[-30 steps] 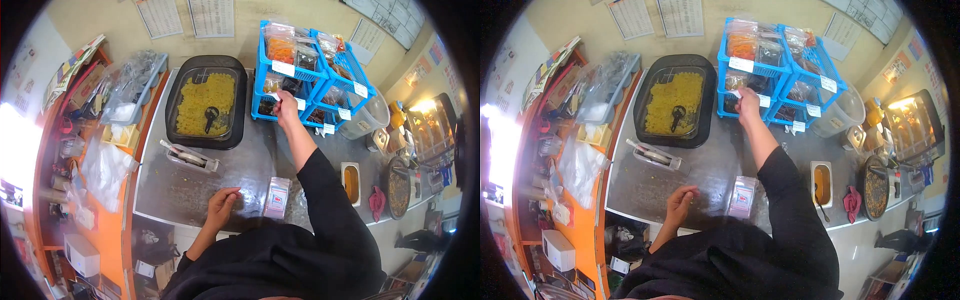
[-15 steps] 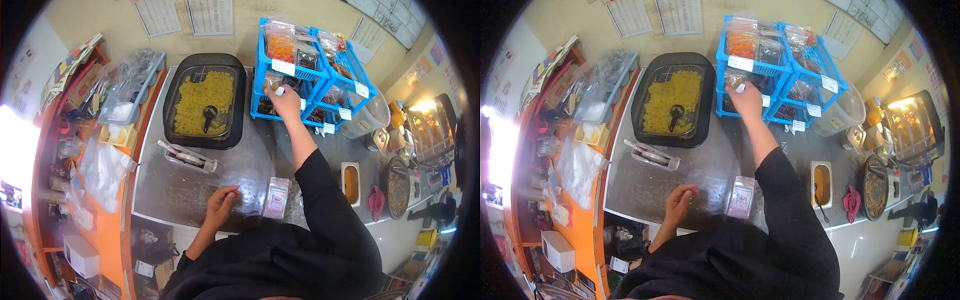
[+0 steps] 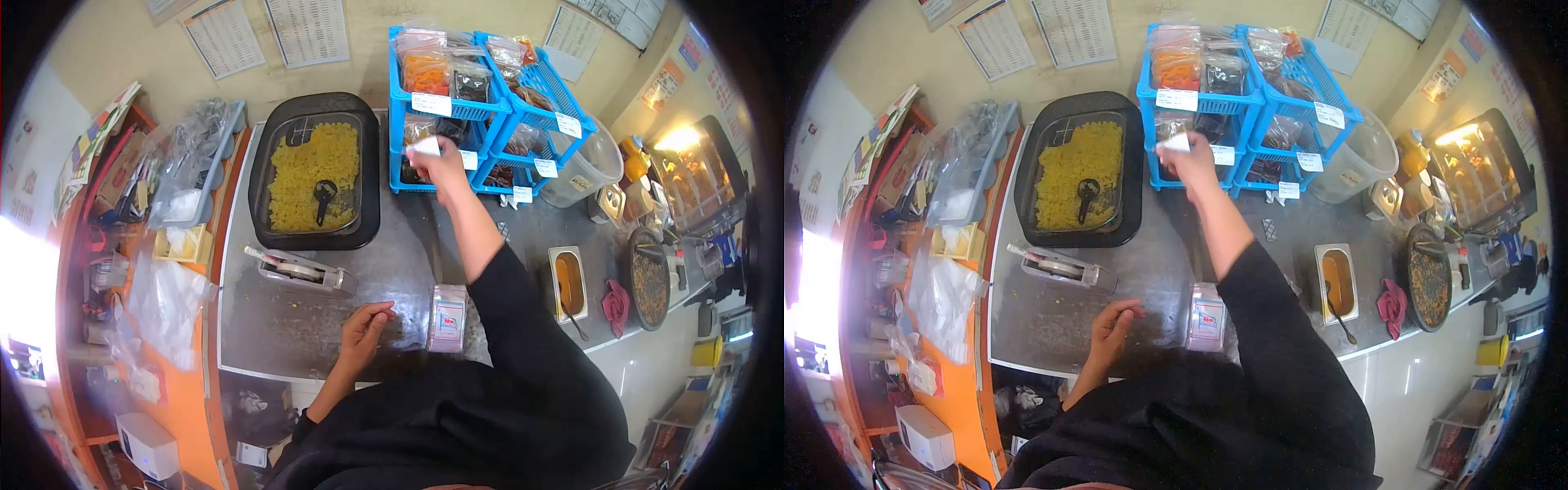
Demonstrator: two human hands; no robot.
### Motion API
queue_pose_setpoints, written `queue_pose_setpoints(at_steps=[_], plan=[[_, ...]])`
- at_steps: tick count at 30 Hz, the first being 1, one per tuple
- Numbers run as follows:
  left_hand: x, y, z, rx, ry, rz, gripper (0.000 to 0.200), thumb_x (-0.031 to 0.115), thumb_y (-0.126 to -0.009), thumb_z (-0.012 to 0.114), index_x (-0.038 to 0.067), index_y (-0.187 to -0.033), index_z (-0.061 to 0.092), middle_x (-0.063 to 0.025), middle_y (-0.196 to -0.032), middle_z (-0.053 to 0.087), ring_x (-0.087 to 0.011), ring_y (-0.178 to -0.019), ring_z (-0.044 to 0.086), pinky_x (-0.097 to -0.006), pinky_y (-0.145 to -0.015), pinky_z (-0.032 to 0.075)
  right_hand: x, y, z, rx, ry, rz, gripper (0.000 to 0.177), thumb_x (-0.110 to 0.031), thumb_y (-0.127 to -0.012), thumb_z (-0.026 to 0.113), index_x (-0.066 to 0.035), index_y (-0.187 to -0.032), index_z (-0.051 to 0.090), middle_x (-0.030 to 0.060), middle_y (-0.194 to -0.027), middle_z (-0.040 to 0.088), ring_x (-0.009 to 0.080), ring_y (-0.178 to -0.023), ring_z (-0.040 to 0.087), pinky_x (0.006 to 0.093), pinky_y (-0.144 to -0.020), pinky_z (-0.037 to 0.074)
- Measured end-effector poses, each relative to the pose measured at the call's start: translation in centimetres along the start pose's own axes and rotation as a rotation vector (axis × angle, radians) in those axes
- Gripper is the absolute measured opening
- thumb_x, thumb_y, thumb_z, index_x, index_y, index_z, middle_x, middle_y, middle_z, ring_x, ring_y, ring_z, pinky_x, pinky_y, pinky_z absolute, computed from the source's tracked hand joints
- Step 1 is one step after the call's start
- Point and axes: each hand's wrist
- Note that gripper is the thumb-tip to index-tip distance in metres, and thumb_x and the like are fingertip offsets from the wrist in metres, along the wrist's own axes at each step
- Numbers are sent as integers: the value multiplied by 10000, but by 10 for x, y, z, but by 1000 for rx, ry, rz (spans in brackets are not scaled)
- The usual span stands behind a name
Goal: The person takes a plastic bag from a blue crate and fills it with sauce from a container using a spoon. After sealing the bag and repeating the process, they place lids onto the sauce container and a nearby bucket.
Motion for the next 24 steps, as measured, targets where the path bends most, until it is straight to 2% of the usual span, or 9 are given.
queue_pose_setpoints(at_steps=[5,7,8,11,16,17,21,23,24], plan=[[-5,-5,7,89,19,28,257,44,-966,550,-6,-1205,631,-88,-1052,654,-143,-974,612,-270,-872,468,18,104,-14,-358,119,132,192,-95,-856,693,-67,-1046,706,-5,-914,667,90,-785,594,240,-703,485],[12,-18,25,207,104,8,305,31,-955,565,3,-1255,613,-97,-1079,662,-135,-995,605,-269,-871,473,29,144,-20,-465,481,-346,160,-129,-868,690,-51,-1005,717,35,-880,622,152,-796,621,286,-716,503],[19,-22,33,268,143,3,333,24,-949,573,8,-1281,604,-101,-1092,667,-131,-1006,601,-269,-871,475,23,166,-20,-445,575,-387,156,-111,-857,689,-74,-1006,717,53,-806,612,193,-726,619,292,-704,500],[20,-26,42,215,-201,17,377,22,-947,579,30,-1324,580,-114,-1129,670,-123,-995,599,-269,-857,489,4,202,-26,-484,582,-200,194,-104,-852,685,-90,-1044,704,82,-821,675,209,-762,667,303,-726,514],[16,-28,59,225,3,-164,302,56,-964,568,42,-1258,631,-66,-1037,672,-96,-896,604,-254,-816,505,-31,207,-63,-679,476,52,241,-127,-853,675,-83,-1090,680,134,-956,720,241,-859,707,314,-750,535],[18,-26,65,239,60,-237,279,60,-968,562,42,-1233,648,-51,-999,671,-93,-875,608,-254,-808,510,-45,195,-79,-712,744,-41,223,-170,-868,656,-100,-1078,686,124,-941,720,245,-832,705,330,-748,540],[23,-17,81,287,193,-219,196,107,-995,521,30,-1113,657,23,-749,550,-69,-688,525,-274,-756,521,-61,109,-156,-25,1199,-542,344,-214,-847,670,-152,-1180,616,101,-1074,682,331,-919,666,431,-759,535],[13,-7,84,292,289,-152,190,132,-1007,497,31,-1064,647,44,-678,465,-58,-596,452,-284,-715,519,-60,62,-204,174,1467,-485,664,-110,-791,700,-182,-1382,408,102,-1284,575,372,-955,646,475,-777,529],[11,-3,87,282,269,-146,195,141,-1011,489,32,-1090,630,45,-669,439,-54,-576,424,-282,-702,510,-56,43,-226,194,1447,-481,566,-134,-815,678,-192,-1338,471,110,-1226,606,367,-947,650,483,-767,526]])
Point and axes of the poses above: each hand's wrist, its own y-axis away from the middle knuckle, its own z-axis out of the palm, x = y × z
